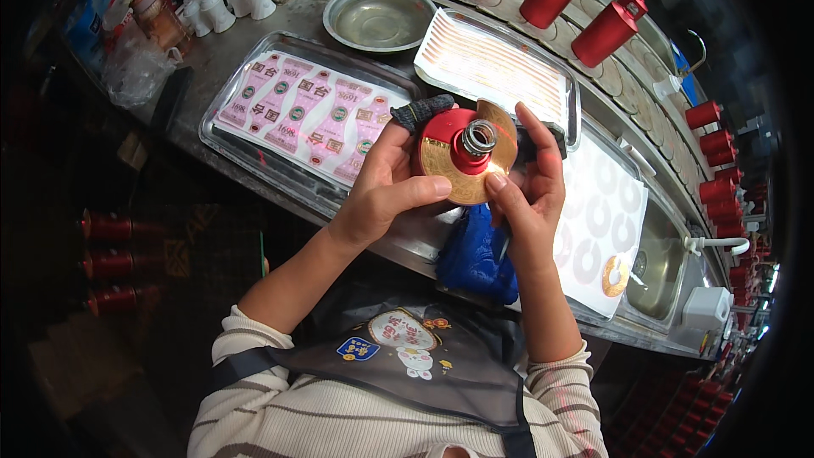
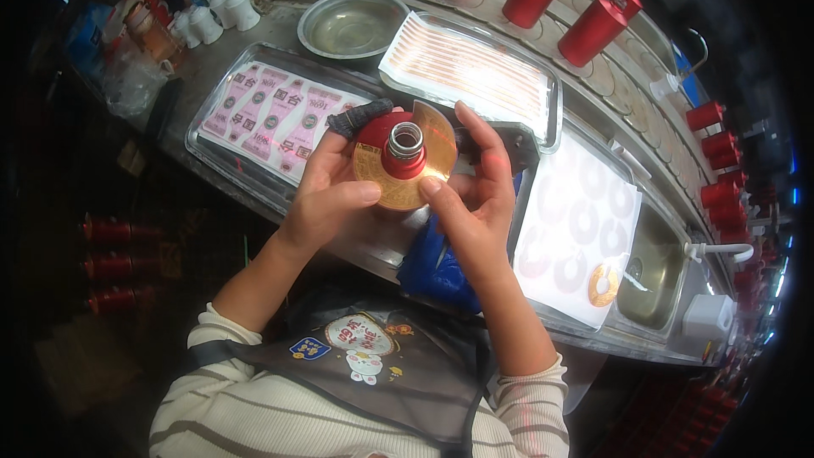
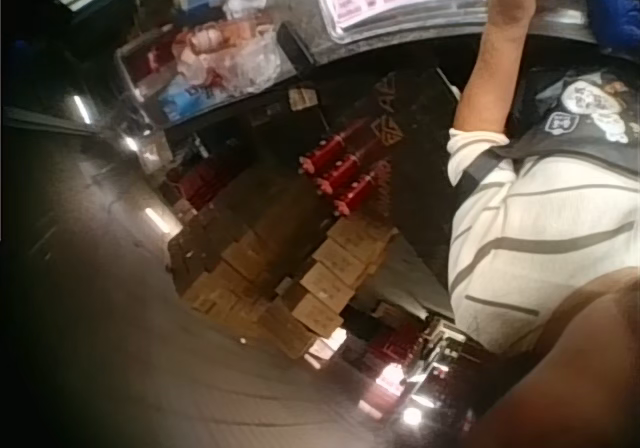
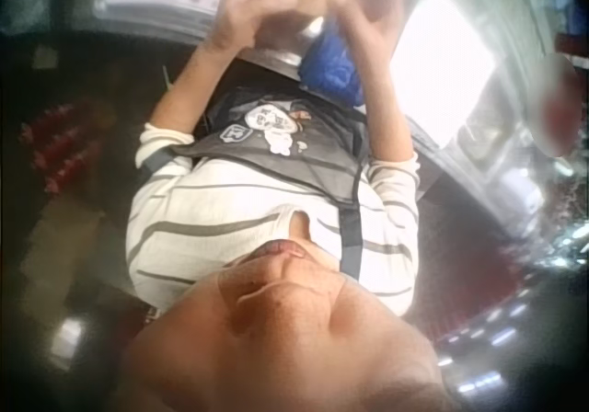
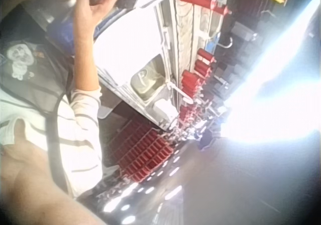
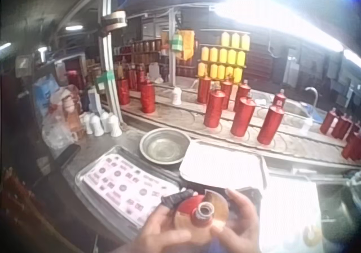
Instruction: The person applies a paper label to a red cylindrical container, smooths it, and then wipes the container with a blue cloth. They repeat this process with another container, handling labels and containers one at a time.
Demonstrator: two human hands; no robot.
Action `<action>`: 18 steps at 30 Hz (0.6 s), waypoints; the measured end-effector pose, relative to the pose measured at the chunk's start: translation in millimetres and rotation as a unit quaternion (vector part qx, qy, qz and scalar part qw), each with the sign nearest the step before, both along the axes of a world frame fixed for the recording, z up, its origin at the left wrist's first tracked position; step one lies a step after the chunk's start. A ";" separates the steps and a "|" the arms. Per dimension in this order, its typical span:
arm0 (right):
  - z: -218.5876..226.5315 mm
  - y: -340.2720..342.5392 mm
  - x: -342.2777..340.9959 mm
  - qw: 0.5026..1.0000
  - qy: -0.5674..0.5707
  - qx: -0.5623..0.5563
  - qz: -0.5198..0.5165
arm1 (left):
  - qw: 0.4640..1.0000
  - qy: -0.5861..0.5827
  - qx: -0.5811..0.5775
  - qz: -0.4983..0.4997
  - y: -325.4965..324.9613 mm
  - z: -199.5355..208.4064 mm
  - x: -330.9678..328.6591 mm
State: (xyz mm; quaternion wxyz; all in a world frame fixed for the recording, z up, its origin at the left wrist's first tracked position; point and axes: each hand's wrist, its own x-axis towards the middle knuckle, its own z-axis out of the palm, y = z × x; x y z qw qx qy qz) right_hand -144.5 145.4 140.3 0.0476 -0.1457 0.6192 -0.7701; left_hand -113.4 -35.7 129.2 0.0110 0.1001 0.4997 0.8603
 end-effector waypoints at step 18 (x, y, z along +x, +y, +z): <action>10.6 3.2 -1.0 0.998 0.014 0.057 0.007 | 1.000 0.002 0.025 -0.001 1.5 -1.4 3.5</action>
